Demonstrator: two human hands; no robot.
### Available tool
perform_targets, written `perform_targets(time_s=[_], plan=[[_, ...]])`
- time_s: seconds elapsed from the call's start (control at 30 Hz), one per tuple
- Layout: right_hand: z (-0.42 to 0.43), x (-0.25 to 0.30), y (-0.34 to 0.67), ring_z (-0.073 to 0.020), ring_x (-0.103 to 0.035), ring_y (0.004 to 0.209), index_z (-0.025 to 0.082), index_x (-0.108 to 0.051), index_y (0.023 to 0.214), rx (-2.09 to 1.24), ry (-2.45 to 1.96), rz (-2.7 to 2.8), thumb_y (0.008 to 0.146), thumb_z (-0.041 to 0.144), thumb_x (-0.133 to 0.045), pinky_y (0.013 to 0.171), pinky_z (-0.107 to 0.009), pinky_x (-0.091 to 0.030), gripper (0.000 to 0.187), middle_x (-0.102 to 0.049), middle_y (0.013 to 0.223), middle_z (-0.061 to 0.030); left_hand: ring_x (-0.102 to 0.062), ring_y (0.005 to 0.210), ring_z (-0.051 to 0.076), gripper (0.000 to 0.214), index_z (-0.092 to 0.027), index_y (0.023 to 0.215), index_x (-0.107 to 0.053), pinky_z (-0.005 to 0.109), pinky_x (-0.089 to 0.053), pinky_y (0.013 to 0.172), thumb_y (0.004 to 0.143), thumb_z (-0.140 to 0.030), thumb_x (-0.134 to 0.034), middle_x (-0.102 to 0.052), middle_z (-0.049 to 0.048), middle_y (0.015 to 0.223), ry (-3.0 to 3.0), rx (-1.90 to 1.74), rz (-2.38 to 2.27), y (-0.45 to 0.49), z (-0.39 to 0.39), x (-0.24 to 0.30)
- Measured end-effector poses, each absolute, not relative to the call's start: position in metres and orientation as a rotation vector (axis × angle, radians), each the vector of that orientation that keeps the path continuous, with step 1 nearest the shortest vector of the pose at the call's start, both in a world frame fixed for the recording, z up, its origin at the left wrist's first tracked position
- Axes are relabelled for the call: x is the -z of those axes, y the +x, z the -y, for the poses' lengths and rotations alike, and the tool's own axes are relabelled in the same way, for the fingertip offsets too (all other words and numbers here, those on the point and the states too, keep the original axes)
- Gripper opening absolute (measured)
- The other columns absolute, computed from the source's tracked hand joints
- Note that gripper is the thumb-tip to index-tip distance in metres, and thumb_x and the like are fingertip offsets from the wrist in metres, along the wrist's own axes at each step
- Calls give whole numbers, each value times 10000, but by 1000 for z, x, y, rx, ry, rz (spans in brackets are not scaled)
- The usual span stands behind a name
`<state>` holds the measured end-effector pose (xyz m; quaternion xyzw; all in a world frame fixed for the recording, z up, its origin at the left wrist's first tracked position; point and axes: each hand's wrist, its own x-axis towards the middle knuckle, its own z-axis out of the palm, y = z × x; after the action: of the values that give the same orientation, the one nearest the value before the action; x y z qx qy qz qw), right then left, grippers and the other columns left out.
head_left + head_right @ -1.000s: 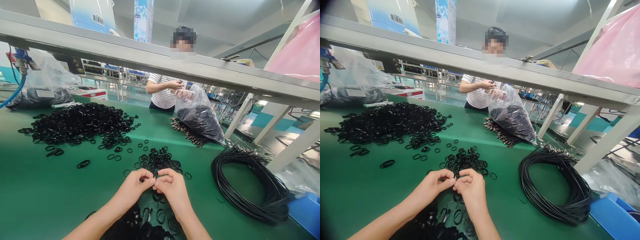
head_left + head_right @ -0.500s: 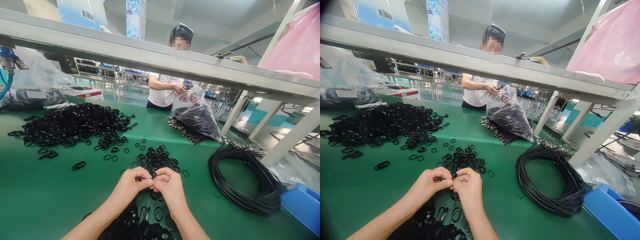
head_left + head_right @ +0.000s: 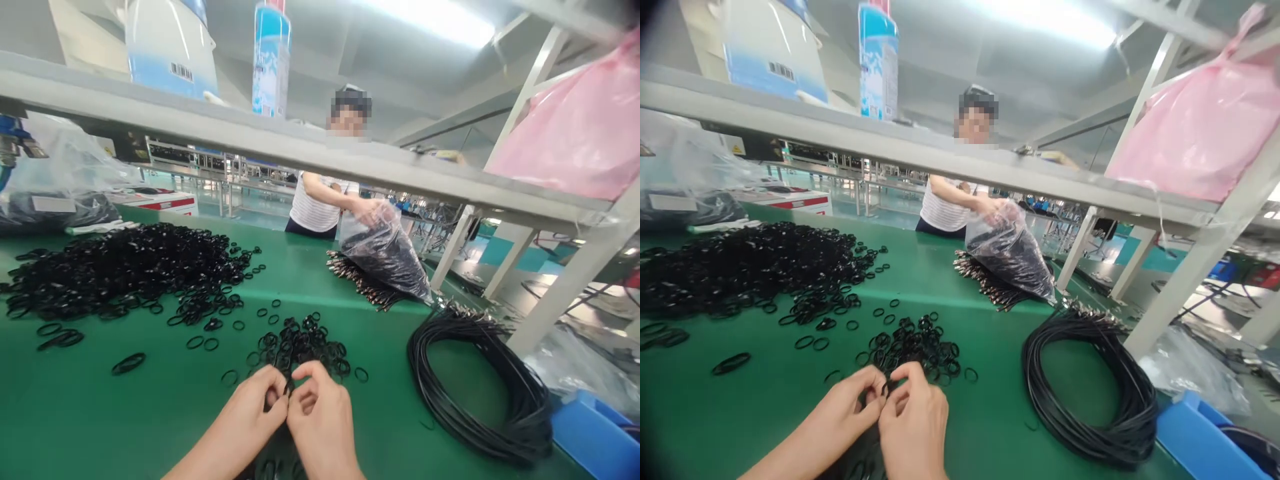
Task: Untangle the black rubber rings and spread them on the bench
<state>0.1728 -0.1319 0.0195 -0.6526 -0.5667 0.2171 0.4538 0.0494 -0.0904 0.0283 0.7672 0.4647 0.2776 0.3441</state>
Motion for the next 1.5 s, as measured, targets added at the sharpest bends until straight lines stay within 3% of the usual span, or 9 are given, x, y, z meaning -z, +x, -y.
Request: perform_targets(time_s=[0.23, 0.47, 0.7, 0.87, 1.03, 1.27, 1.37, 1.43, 1.5], plan=[[130, -23, 174, -130, -510, 492, 264, -524, 792, -390, -1619, 1431, 622, 63, -457, 497, -208, -332, 271, -539, 514, 77, -425, 655, 146, 87, -192, 663, -513, 229, -363, 608, 703, -252, -464, -455, -42, 640, 1608, -644, -900, 41, 84, -28], [129, -29, 179, -112, -460, 495, 237, -492, 730, -544, -1501, 1362, 659, 87, -460, 491, -196, -344, 169, -483, 535, 71, -494, 797, 174, 116, -154, 745, -593, 262, -415, 696, 692, -210, -506, -543, 39, 821, 1197, -716, -646, 43, 88, -39], [130, -27, 187, -100, -428, 501, 211, -511, 782, -656, -1423, 1274, 684, 117, -499, 499, -194, -364, 136, -510, 561, 64, -495, 758, 159, 125, -230, 833, -566, 245, -399, 639, 817, -342, -515, -549, -2, 886, 1777, -975, -1077, 35, 90, -47], [134, -27, 187, -101, -446, 537, 204, -524, 795, -659, -1361, 1309, 709, 135, -521, 532, -191, -381, 110, -524, 588, 60, -473, 696, 134, 121, -255, 893, -596, 236, -393, 605, 820, -316, -521, -519, 2, 1022, 2104, -903, -1125, 41, 97, -49], [136, -30, 188, -103, -471, 569, 209, -519, 771, -593, -1367, 1378, 730, 134, -501, 566, -188, -398, 88, -535, 624, 56, -472, 702, 136, 211, -217, 692, -509, 227, -375, 589, 872, -275, -415, -512, -14, 859, 2127, -870, -1087, 43, 93, -43], [120, -19, 221, -122, -526, 586, 214, -550, 740, -313, -1627, 1399, 748, 119, -452, 594, -208, -404, 137, -567, 633, 39, -507, 726, 159, 235, -222, 719, -495, 256, -398, 617, 870, -371, -393, -546, -5, 848, 2011, -1042, -1358, 19, 66, -46], [119, -17, 233, -150, -577, 686, 226, -633, 781, -314, -1665, 1443, 777, 175, -491, 646, -247, -404, 151, -647, 866, -11, -540, 682, 165, 211, -216, 888, -549, 286, -439, 639, 822, -398, -467, -578, 10, 854, 1979, -901, -1406, 10, 57, -41], [122, -21, 234, -166, -585, 750, 232, -659, 776, -263, -1745, 1482, 785, 206, -512, 643, -268, -384, 150, -584, 1124, -39, -549, 630, 157, 340, -200, 1086, -517, 313, -462, 655, 791, -368, -505, -594, 31, 911, 2001, -785, -1406, 8, 55, -37], [127, -27, 229, -153, -573, 723, 238, -658, 784, -221, -1819, 1564, 802, 204, -491, 602, -268, -356, 171, -533, 1178, -37, -579, 706, 172, 397, -210, 1177, -482, 324, -470, 687, 797, -326, -484, -581, 56, 1035, 2076, -775, -1371, 8, 55, -36]])
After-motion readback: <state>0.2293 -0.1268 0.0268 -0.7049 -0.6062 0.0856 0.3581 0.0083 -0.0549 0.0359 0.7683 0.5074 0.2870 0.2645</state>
